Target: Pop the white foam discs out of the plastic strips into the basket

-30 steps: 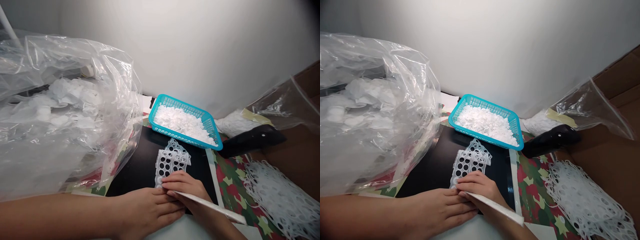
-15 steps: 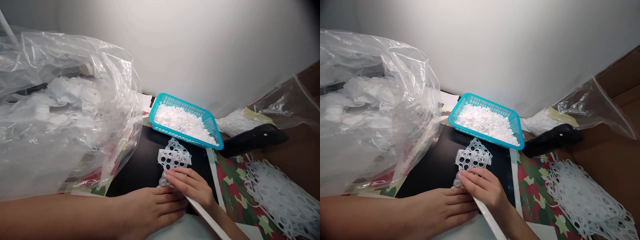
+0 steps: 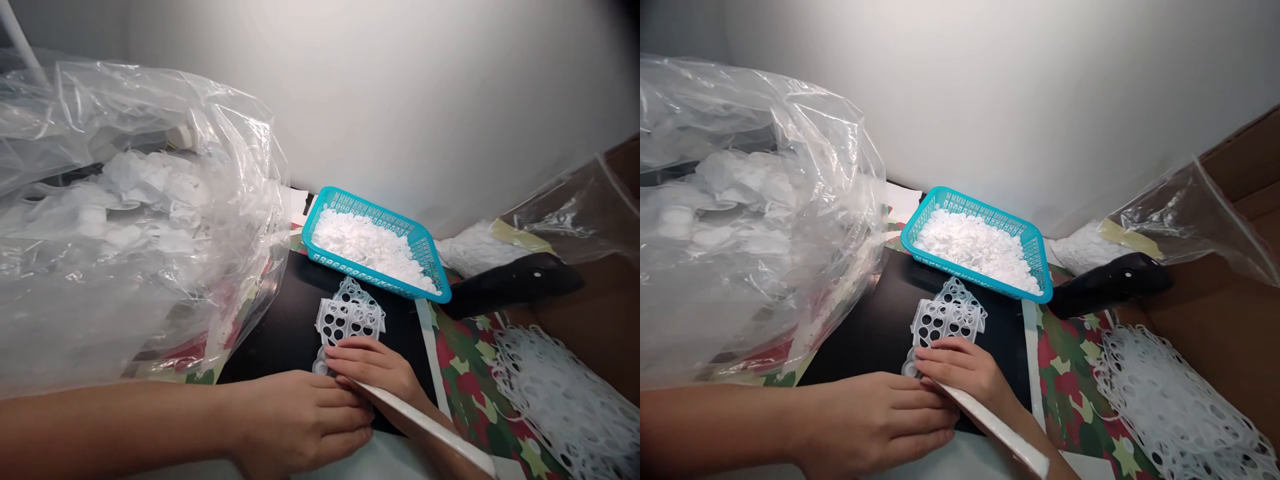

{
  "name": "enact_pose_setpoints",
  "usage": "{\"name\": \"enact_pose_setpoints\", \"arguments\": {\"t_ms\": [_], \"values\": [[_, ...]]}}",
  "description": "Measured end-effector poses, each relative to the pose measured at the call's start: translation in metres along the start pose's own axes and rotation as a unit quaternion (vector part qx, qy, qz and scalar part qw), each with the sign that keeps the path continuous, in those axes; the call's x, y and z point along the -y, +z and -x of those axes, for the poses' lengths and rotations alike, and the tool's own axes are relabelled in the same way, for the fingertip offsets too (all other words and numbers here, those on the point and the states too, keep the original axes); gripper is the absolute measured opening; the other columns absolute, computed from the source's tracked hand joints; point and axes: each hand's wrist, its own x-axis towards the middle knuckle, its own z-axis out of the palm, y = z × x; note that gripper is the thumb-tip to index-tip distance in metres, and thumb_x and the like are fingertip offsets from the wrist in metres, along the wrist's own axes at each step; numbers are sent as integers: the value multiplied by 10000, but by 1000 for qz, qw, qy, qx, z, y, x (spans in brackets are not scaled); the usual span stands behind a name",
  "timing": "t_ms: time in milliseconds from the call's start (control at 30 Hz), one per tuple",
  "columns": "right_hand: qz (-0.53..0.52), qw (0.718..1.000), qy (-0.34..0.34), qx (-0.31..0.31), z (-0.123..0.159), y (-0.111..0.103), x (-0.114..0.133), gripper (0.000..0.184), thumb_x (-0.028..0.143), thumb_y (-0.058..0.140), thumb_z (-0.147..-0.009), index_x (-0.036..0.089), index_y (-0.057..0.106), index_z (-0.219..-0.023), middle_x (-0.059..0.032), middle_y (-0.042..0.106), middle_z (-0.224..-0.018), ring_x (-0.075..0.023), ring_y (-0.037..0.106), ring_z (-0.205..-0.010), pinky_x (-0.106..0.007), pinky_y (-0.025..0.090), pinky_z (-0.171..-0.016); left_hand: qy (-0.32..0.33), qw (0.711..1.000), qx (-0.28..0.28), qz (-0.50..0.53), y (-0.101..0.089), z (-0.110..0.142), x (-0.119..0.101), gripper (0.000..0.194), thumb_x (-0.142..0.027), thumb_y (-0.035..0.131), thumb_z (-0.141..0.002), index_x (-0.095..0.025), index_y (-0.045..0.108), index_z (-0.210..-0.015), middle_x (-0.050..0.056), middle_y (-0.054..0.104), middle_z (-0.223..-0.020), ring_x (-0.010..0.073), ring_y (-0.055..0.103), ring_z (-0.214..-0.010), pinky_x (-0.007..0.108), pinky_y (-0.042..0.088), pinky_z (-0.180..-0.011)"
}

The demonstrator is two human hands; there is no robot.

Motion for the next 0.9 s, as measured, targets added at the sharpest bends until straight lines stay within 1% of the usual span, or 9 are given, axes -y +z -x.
{"name": "enact_pose_setpoints", "arguments": {"t_ms": [100,233,333,467,567,633,733,833,900], "values": [[19,999,-35,33,0,-4,-1,271,206,461,-985,145,622,-1196,-82,687,-1190,-153,606,-1157,-299,531,-991,-7,999,-10,33,-4,0,4,615,-254,399,-810,37,434,-1351,195,539,-1335,284,477,-1277,369,327,-1125],[78,995,-53,43,-2,-6,4,272,199,468,-982,135,623,-1197,-73,668,-1228,-155,600,-1161,-301,514,-1013,-25,996,-1,88,-8,1,3,675,-257,423,-795,26,370,-1405,185,460,-1417,282,411,-1337,376,231,-1170],[121,990,-53,40,-3,-6,9,275,160,493,-966,145,617,-1211,-45,679,-1213,-175,624,-1117,-311,550,-952,-41,993,16,110,-8,1,2,689,-261,431,-787,17,366,-1414,179,458,-1420,287,403,-1342,378,184,-1182],[177,982,-54,25,-4,-3,10,283,134,526,-941,158,623,-1206,-34,691,-1190,-233,634,-1084,-371,576,-847,-46,991,33,122,-13,-1,1,700,-271,445,-772,32,382,-1400,195,450,-1421,303,405,-1338,387,167,-1185],[189,980,-56,-4,-3,0,7,263,141,546,-934,174,640,-1177,-32,707,-1158,-242,627,-1083,-408,543,-869,-43,989,66,123,-26,-4,-2,723,-283,457,-763,60,375,-1394,217,415,-1439,310,335,-1380,391,112,-1192],[192,979,-54,-31,-3,2,5,243,152,560,-930,184,656,-1150,-36,725,-1117,-232,626,-1075,-395,535,-872,-56,986,94,125,-36,-7,-5,730,-286,464,-758,67,377,-1391,218,391,-1453,313,299,-1395,400,95,-1193],[174,982,-26,-70,-5,5,5,216,159,578,-918,203,689,-1098,-54,735,-1059,-214,638,-1006,-349,557,-815,-75,981,116,137,-48,-10,-8,732,-289,471,-753,79,389,-1380,219,368,-1462,323,296,-1392,404,100,-1191],[88,992,25,-87,-6,6,6,221,148,551,-928,219,702,-1073,-54,718,-948,-172,645,-884,-298,574,-746,-81,979,115,150,-51,-12,-8,733,-290,470,-756,84,385,-1381,219,363,-1461,323,306,-1385,405,115,-1188],[36,996,30,-78,-5,5,6,227,154,544,-935,212,689,-1100,-50,715,-940,-163,644,-888,-281,580,-752,-81,978,109,156,-50,-12,-8,730,-292,469,-759,80,387,-1382,218,367,-1459,324,314,-1381,411,132,-1185]]}}
